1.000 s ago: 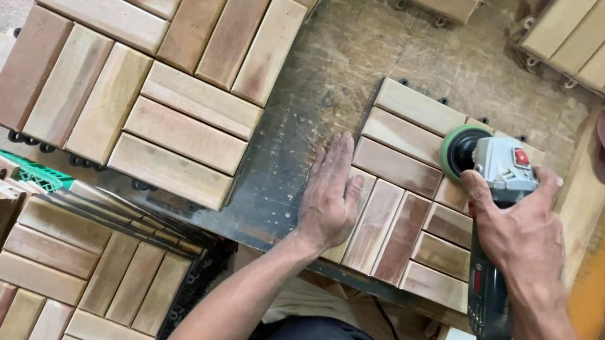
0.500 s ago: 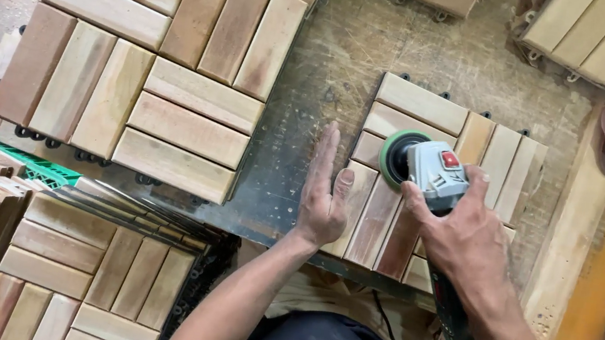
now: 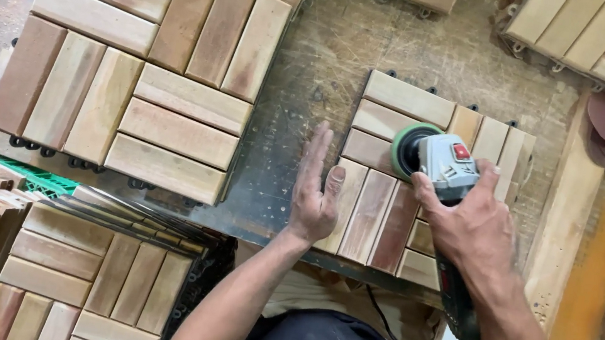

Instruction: The person uses a handheld orbital sander to smooth the surface of a wooden block composed of smaller rectangular pieces arranged in a geometric pattern. The person holds the block steady with their left hand while operating the sander with their right hand, moving it across the surface.

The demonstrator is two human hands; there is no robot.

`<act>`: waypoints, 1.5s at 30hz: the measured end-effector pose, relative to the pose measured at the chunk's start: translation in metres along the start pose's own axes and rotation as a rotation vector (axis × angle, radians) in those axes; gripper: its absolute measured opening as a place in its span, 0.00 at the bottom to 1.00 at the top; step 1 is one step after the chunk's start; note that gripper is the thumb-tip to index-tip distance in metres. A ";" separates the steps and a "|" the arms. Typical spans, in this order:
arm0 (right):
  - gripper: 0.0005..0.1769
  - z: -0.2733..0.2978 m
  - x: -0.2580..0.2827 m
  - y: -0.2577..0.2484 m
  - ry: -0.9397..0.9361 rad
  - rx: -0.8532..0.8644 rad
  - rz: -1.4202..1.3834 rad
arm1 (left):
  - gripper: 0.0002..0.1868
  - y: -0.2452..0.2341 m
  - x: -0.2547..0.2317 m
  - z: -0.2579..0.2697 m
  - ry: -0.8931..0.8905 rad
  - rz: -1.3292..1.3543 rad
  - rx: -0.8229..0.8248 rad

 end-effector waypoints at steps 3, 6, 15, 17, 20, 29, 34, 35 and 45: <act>0.51 0.006 -0.009 -0.024 0.220 0.073 0.060 | 0.31 0.002 -0.004 0.001 -0.046 -0.006 0.118; 0.48 0.008 -0.031 -0.044 0.324 0.045 0.039 | 0.33 0.009 0.000 0.001 -0.082 -0.057 0.170; 0.46 0.014 -0.094 -0.068 0.414 -0.076 -0.065 | 0.36 0.017 -0.003 -0.004 -0.093 -0.201 0.264; 0.47 0.013 -0.092 -0.064 0.401 -0.067 -0.049 | 0.36 0.020 -0.001 -0.003 -0.077 -0.211 0.266; 0.47 0.018 -0.075 -0.055 0.363 -0.027 -0.019 | 0.36 0.020 -0.001 -0.002 -0.076 -0.223 0.264; 0.61 0.031 -0.044 0.021 -0.009 0.123 0.187 | 0.39 0.012 -0.005 -0.003 -0.112 -0.113 0.270; 0.56 0.060 -0.045 0.051 -0.245 0.137 0.316 | 0.51 -0.006 -0.003 -0.014 -0.455 0.055 0.476; 0.59 0.065 -0.051 0.055 -0.185 0.185 0.386 | 0.53 -0.005 -0.008 -0.019 -0.419 0.176 0.562; 0.59 0.049 -0.028 0.059 -0.408 0.106 0.451 | 0.56 -0.009 -0.002 -0.025 -0.415 0.542 0.656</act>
Point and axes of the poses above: each hand's wrist, its own z-axis away from the middle knuckle, its own y-axis out of the palm, x = y × z, the point moved 8 cm from there along -z, towards the middle knuckle, and after that the axes turned 6 degrees about -z, right-handed, at the moved point
